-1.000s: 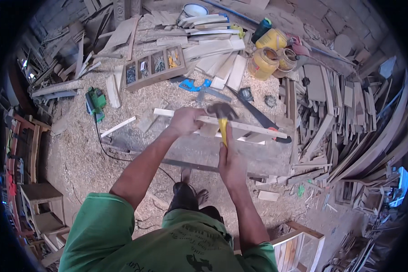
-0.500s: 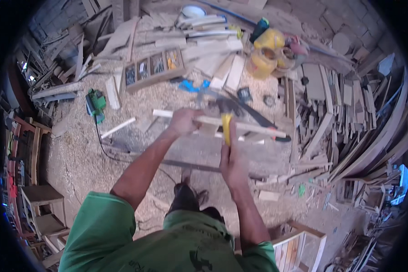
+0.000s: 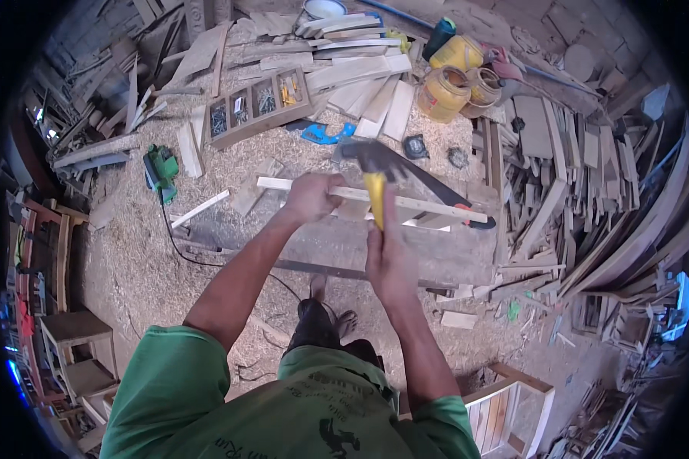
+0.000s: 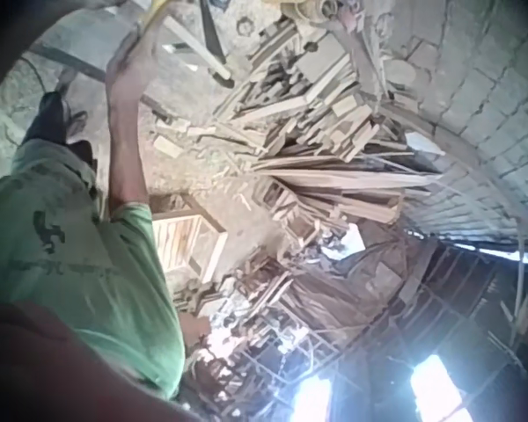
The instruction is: The person assembles a rectangular wooden frame by hand, using a hammer to drive nails into the joints. They repeatedly position the pieces, hammer the nails, and check the alignment of the frame on a workbench.
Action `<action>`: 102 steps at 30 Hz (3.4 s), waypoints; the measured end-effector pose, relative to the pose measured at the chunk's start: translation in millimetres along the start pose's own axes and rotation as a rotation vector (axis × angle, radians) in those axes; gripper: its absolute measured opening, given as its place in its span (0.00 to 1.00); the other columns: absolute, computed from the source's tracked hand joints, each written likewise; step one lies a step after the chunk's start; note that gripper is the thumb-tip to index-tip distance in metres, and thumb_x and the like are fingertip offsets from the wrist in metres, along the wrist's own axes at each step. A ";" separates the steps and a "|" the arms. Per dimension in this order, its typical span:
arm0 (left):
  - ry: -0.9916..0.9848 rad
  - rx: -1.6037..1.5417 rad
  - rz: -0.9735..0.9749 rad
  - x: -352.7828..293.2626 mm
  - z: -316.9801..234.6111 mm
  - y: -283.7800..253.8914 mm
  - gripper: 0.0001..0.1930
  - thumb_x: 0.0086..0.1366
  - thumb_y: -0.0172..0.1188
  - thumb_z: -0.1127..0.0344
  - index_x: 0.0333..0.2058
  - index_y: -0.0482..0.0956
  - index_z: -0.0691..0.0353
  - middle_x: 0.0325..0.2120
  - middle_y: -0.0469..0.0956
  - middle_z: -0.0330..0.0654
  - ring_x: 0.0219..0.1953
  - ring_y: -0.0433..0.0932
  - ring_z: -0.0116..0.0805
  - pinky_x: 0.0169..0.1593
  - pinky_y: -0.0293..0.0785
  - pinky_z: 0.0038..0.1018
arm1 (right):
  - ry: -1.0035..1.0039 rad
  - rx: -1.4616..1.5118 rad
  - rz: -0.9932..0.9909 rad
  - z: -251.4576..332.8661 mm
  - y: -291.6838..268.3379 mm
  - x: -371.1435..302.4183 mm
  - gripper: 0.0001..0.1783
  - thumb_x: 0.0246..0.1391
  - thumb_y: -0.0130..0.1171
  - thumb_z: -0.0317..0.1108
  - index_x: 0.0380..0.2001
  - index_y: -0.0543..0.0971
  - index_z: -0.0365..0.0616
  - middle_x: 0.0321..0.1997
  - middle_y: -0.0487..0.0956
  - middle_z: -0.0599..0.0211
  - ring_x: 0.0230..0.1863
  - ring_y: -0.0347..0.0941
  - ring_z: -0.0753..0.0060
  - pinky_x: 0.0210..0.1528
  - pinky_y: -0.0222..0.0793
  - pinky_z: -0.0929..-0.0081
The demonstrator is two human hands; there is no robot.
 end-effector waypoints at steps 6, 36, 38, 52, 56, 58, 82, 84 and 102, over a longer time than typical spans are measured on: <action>-0.093 -0.029 0.104 6.6 -9.9 -5.1 0.13 0.60 0.76 0.57 0.44 0.90 0.47 0.37 0.89 0.47 0.42 0.88 0.55 0.50 0.82 0.48 | -0.347 0.269 -0.463 13.1 -51.6 -18.8 0.20 0.80 0.53 0.33 0.69 0.72 0.41 0.29 0.78 0.71 0.27 0.72 0.77 0.28 0.67 0.75; -0.117 0.037 0.144 6.5 -12.2 -8.9 0.38 0.63 0.70 0.61 0.73 0.73 0.48 0.42 0.91 0.48 0.49 0.88 0.53 0.66 0.74 0.51 | -0.240 -0.104 -0.208 5.4 -13.6 -10.0 0.43 0.70 0.61 0.24 0.84 0.57 0.41 0.37 0.85 0.44 0.28 0.80 0.41 0.36 0.79 0.50; -0.126 0.019 0.147 6.3 -15.1 -8.7 0.38 0.63 0.70 0.60 0.73 0.74 0.47 0.44 0.90 0.49 0.50 0.88 0.52 0.66 0.74 0.52 | -0.046 -0.226 0.030 -28.7 14.9 -19.7 0.43 0.71 0.59 0.24 0.84 0.57 0.42 0.39 0.85 0.42 0.29 0.81 0.38 0.36 0.79 0.45; -0.042 -0.349 0.062 1.9 -23.7 -13.9 0.21 0.70 0.72 0.58 0.61 0.89 0.46 0.53 0.91 0.43 0.54 0.89 0.44 0.59 0.82 0.37 | 0.773 0.875 -0.304 -138.2 -19.8 -140.0 0.26 0.76 0.64 0.40 0.66 0.78 0.32 0.29 0.77 0.75 0.25 0.73 0.84 0.27 0.70 0.79; -0.163 -0.721 0.046 -10.0 -29.2 -20.6 0.20 0.73 0.71 0.57 0.60 0.89 0.55 0.48 0.91 0.41 0.45 0.87 0.33 0.50 0.82 0.29 | 0.895 0.965 -0.437 -171.9 -16.8 -159.6 0.33 0.76 0.64 0.49 0.72 0.73 0.39 0.54 0.85 0.64 0.51 0.84 0.73 0.52 0.82 0.71; -0.339 -0.780 0.019 -20.4 -44.2 -25.5 0.20 0.74 0.71 0.58 0.60 0.89 0.57 0.46 0.89 0.37 0.40 0.82 0.27 0.44 0.78 0.25 | 0.858 0.999 -0.454 -180.3 -11.2 -155.3 0.35 0.76 0.65 0.51 0.73 0.72 0.39 0.55 0.84 0.63 0.52 0.84 0.71 0.54 0.83 0.69; -0.703 -0.902 -0.842 -96.7 242.0 -23.8 0.15 0.72 0.58 0.75 0.52 0.89 0.65 0.36 0.87 0.39 0.36 0.80 0.26 0.44 0.76 0.27 | 0.267 -0.163 -0.009 -125.0 -36.2 33.9 0.19 0.63 0.75 0.37 0.50 0.85 0.34 0.40 0.86 0.46 0.36 0.82 0.45 0.43 0.77 0.54; -0.738 -0.594 -0.888 -87.1 297.9 -71.9 0.16 0.72 0.60 0.71 0.53 0.87 0.71 0.39 0.89 0.44 0.41 0.84 0.30 0.49 0.79 0.29 | 0.083 -0.281 0.099 -107.9 -24.4 59.5 0.17 0.61 0.75 0.35 0.48 0.85 0.35 0.39 0.84 0.47 0.38 0.81 0.37 0.43 0.76 0.50; -0.641 0.604 -0.323 74.3 448.7 -172.8 0.15 0.64 0.64 0.56 0.44 0.91 0.54 0.39 0.86 0.54 0.46 0.86 0.60 0.50 0.83 0.51 | -0.083 -0.339 0.195 -112.0 24.1 118.5 0.21 0.49 0.67 0.26 0.49 0.84 0.44 0.46 0.85 0.59 0.52 0.82 0.49 0.70 0.68 0.46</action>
Point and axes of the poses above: each hand's wrist, its own x-axis towards the middle knuckle, its own y-axis out of the palm, z = x × y, the point moved 6 cm from there along x, towards the middle knuckle
